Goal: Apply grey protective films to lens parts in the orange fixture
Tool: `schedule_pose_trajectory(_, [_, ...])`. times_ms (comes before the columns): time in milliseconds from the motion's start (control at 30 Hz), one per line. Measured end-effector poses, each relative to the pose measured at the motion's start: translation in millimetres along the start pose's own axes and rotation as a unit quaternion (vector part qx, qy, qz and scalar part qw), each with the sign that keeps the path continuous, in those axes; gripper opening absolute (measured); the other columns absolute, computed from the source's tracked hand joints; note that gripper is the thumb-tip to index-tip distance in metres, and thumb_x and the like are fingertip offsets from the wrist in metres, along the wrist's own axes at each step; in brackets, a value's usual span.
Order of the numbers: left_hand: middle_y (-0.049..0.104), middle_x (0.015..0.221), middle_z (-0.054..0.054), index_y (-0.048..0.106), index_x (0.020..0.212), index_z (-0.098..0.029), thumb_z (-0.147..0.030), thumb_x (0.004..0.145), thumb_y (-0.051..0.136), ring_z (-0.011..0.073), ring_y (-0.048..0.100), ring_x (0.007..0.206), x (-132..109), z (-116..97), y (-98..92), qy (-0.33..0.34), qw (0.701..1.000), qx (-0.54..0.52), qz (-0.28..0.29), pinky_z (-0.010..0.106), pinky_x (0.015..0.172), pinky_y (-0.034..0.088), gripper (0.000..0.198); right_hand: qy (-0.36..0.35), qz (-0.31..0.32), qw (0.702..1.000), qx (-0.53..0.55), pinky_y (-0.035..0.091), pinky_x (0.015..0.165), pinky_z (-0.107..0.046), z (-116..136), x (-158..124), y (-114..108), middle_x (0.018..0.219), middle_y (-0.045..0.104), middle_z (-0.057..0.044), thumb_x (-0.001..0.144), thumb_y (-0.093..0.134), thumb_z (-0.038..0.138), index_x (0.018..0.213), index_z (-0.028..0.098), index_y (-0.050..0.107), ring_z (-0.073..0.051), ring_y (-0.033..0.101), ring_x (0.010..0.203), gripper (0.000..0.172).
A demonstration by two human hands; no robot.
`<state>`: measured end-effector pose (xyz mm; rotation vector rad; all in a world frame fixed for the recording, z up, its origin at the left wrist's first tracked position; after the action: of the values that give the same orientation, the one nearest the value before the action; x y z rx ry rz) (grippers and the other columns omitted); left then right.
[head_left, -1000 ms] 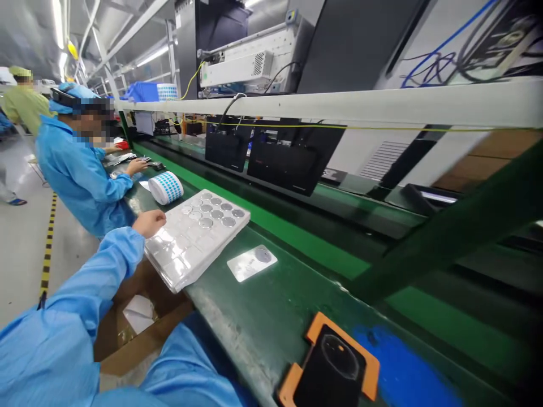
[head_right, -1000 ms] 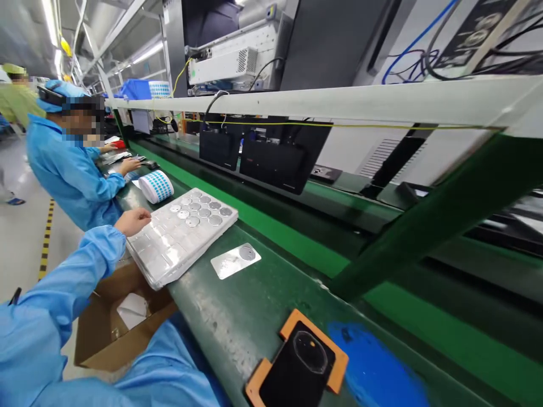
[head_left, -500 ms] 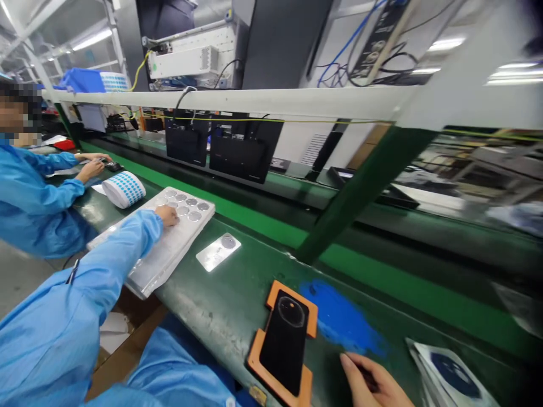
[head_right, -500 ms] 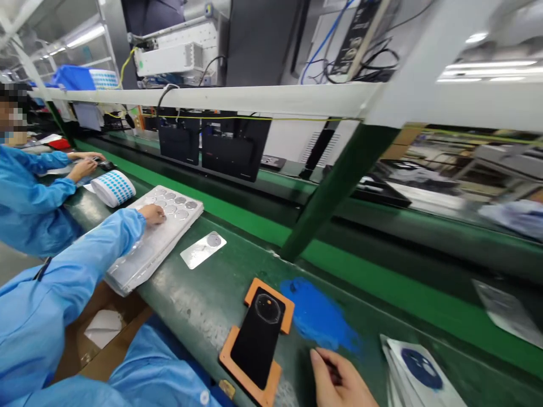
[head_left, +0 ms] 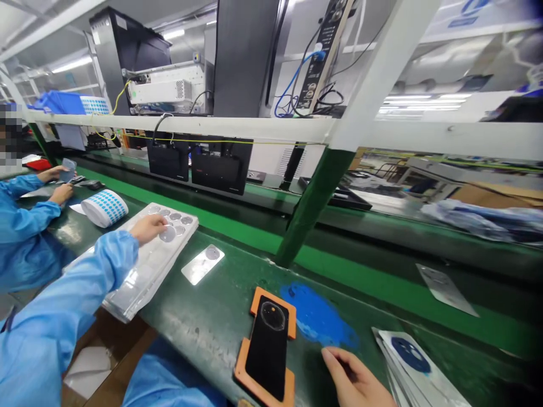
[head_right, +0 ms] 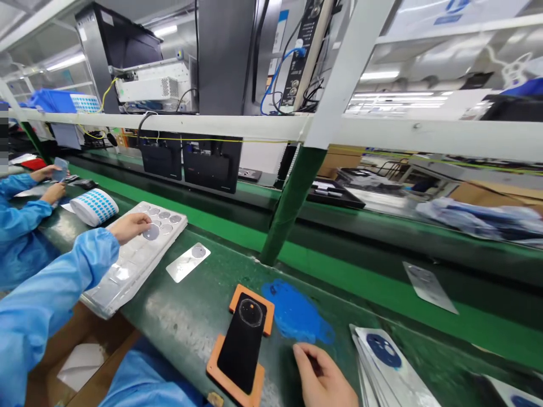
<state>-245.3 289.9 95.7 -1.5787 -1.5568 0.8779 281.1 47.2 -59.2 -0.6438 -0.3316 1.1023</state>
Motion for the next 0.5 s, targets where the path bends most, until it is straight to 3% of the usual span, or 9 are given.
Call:
schedule_pose_trajectory(67, [0.064,0.087,0.005,0.060,0.105,-0.015,-0.043,0.084,0.054,0.0157,0.060,0.077,-34.3,-40.9,16.4,0.058,0.995,-0.082,0.026,0.026,0.070,0.049,0.036,-0.079,0.018,0.996,0.024,0.052,0.077,-0.029,38.5,-10.0,3.2,0.100,0.069,-0.005,0.078,0.058,0.063,0.095,0.022,0.070,-0.021,0.065,0.085,0.046])
schedule_pose_trajectory(167, [0.065,0.092,0.006,0.062,0.098,-0.015,-0.042,0.081,0.065,0.0167,0.061,0.081,-95.4,-113.1,58.7,0.161,0.934,-0.302,0.099,0.028,0.073,0.049,0.031,-0.227,0.066,0.969,0.076,0.049,0.090,-0.029,118.4,-38.2,14.3,0.112,0.065,-0.005,0.086,0.058,0.050,0.104,0.023,0.067,-0.019,0.062,0.100,0.034])
schedule_pose_trajectory(267, [0.066,0.089,0.006,0.064,0.094,-0.016,-0.034,0.083,0.065,0.0164,0.061,0.081,-143.6,-161.2,111.5,0.174,0.900,-0.363,0.165,0.028,0.074,0.050,0.021,-0.250,0.148,0.949,0.122,0.050,0.088,-0.028,169.0,-55.8,34.1,0.111,0.065,-0.002,0.087,0.061,0.040,0.117,0.026,0.062,-0.016,0.062,0.097,0.033])
schedule_pose_trajectory(333, [0.067,0.091,0.006,0.064,0.098,-0.017,-0.030,0.085,0.063,0.0163,0.062,0.081,-161.1,-176.5,142.3,0.170,0.882,-0.391,0.202,0.028,0.073,0.050,0.019,-0.217,0.198,0.942,0.164,0.052,0.086,-0.027,174.2,-58.4,44.9,0.109,0.065,-0.001,0.089,0.059,0.035,0.119,0.027,0.060,-0.015,0.064,0.095,0.032])
schedule_pose_trajectory(400, [0.067,0.095,0.005,0.064,0.103,-0.019,-0.030,0.088,0.058,0.0164,0.062,0.084,-166.0,-178.2,163.4,0.169,0.879,-0.397,0.201,0.029,0.075,0.051,0.020,-0.186,0.201,0.945,0.179,0.053,0.084,-0.028,161.3,-55.8,47.0,0.106,0.067,-0.001,0.090,0.057,0.034,0.118,0.026,0.061,-0.015,0.065,0.092,0.030])
schedule_pose_trajectory(500, [0.066,0.097,0.005,0.065,0.102,-0.022,-0.029,0.089,0.054,0.0168,0.061,0.088,-160.8,-162.0,179.2,0.178,0.918,-0.337,0.109,0.032,0.083,0.049,0.018,-0.210,0.063,0.971,0.096,0.052,0.086,-0.032,131.5,-41.3,30.4,0.104,0.068,-0.004,0.092,0.055,0.036,0.111,0.021,0.065,-0.018,0.065,0.093,0.026])
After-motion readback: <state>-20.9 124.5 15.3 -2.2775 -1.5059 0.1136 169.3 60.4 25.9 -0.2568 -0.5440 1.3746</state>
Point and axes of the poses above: each hand's wrist, its own x-axis towards the middle knuckle, its own y-axis out of the palm, z = x × y, the point moved 7 cm from there along x, towards the middle knuckle
